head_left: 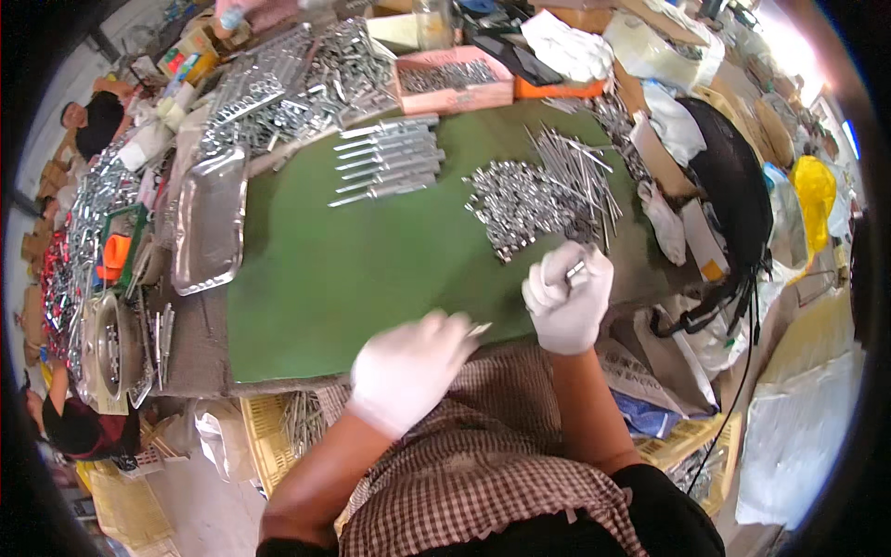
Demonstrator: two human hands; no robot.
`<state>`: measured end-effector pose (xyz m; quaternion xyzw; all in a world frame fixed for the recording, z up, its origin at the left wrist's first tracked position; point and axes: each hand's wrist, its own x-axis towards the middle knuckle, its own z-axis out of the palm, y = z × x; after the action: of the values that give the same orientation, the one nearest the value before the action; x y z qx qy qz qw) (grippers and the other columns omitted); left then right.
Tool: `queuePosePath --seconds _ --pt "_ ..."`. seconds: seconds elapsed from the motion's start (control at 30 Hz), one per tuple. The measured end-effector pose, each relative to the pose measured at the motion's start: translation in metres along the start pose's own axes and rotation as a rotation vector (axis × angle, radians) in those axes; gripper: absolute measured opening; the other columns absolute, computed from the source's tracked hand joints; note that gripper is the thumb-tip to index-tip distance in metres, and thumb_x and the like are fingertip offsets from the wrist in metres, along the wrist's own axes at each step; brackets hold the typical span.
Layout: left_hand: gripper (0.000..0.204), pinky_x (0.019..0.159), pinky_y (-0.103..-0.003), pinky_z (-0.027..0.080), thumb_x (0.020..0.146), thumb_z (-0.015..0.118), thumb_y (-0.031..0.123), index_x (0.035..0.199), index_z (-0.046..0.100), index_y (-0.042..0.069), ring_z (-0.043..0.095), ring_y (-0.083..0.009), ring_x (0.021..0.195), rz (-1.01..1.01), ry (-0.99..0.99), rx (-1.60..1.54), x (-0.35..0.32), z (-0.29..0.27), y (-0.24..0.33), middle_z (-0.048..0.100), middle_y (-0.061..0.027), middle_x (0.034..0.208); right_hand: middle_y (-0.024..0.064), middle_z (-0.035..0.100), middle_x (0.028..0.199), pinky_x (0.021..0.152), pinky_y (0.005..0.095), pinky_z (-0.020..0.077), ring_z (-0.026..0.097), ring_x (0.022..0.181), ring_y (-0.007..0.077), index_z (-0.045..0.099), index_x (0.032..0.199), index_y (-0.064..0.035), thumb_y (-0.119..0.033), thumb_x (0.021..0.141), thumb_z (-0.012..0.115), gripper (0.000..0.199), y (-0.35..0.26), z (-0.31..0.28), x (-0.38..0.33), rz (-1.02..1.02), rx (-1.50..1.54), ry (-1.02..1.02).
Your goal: The person assembles metal components by picking up small metal parts and inserting them into cylindrical metal tubes by hand.
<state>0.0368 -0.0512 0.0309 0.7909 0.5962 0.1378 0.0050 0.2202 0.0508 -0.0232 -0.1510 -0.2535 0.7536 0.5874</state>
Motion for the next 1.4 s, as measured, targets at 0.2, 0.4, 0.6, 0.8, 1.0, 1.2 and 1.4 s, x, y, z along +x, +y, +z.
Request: queuePosePath --seconds 0.2,0.4,0.6,0.8,1.0,1.2,1.4 --pt "0.029 0.086 -0.044 0.049 0.077 0.070 0.017 0.103 0.068 0.004 0.063 -0.0327 0.095 -0.571 -0.047 0.071 -0.175 -0.044 -0.043 0.067 -0.0154 0.097 -0.0029 0.036 0.052 0.042 0.0256 0.0221 0.028 0.044 0.0073 0.055 0.075 -0.0036 -0.036 0.101 0.042 0.044 0.006 0.006 -0.007 0.000 -0.172 -0.007" --pt "0.023 0.084 -0.043 0.049 0.080 0.070 0.010 0.103 0.069 0.008 0.062 -0.0321 0.093 -0.144 0.170 0.011 -0.056 -0.033 -0.052 0.064 -0.0108 0.100 -0.0025 0.045 0.063 0.045 0.0212 0.0272 0.034 0.049 0.0042 0.063 0.095 0.0013 -0.019 0.096 0.049 0.025 0.000 0.010 -0.007 0.062 -0.523 0.003" --pt "0.026 0.083 -0.044 0.047 0.082 0.070 0.015 0.106 0.062 0.008 0.061 -0.0341 0.097 -0.051 0.295 0.115 0.097 0.018 -0.116 0.063 -0.0119 0.108 -0.0008 0.060 0.087 0.062 0.0218 0.0420 0.049 0.069 0.0060 0.065 0.120 -0.0028 -0.022 0.101 0.052 0.030 -0.034 0.021 -0.016 -0.010 -0.905 -0.040" --pt "0.022 0.080 -0.044 0.048 0.081 0.071 0.016 0.099 0.061 0.008 0.061 -0.0343 0.092 -0.081 0.188 0.118 0.116 0.040 -0.120 0.062 -0.0115 0.095 0.0201 0.067 0.099 0.085 0.0409 0.0508 0.065 0.093 0.0359 0.067 0.103 -0.0050 -0.025 0.094 0.058 0.024 -0.115 -0.054 0.076 -0.304 -1.967 0.259" --pt "0.020 0.080 -0.045 0.048 0.082 0.070 0.012 0.098 0.061 0.007 0.059 -0.0361 0.090 -0.030 0.211 -0.057 0.093 0.037 -0.111 0.061 -0.0133 0.095 0.0203 0.067 0.113 0.095 0.0438 0.0500 0.063 0.107 0.0365 0.067 0.108 -0.0021 -0.035 0.085 0.060 0.041 -0.120 -0.033 0.159 0.092 -2.334 0.182" --pt "0.019 0.081 -0.045 0.047 0.082 0.069 0.010 0.098 0.059 0.005 0.058 -0.0360 0.092 -0.008 0.120 -0.093 0.055 0.026 -0.082 0.060 -0.0133 0.096 0.0195 0.067 0.115 0.095 0.0418 0.0516 0.065 0.106 0.0348 0.068 0.105 -0.0023 -0.031 0.087 0.059 0.035 -0.110 -0.033 0.166 0.096 -2.463 0.178" --pt "0.023 0.077 -0.045 0.049 0.085 0.067 0.010 0.106 0.057 0.007 0.062 -0.0348 0.086 0.025 0.176 -0.119 0.017 0.019 -0.055 0.064 -0.0135 0.094 0.0157 0.067 0.108 0.090 0.0406 0.0535 0.067 0.101 0.0321 0.069 0.102 -0.0056 -0.022 0.091 0.057 0.023 -0.105 -0.030 0.150 -0.081 -2.671 0.089"
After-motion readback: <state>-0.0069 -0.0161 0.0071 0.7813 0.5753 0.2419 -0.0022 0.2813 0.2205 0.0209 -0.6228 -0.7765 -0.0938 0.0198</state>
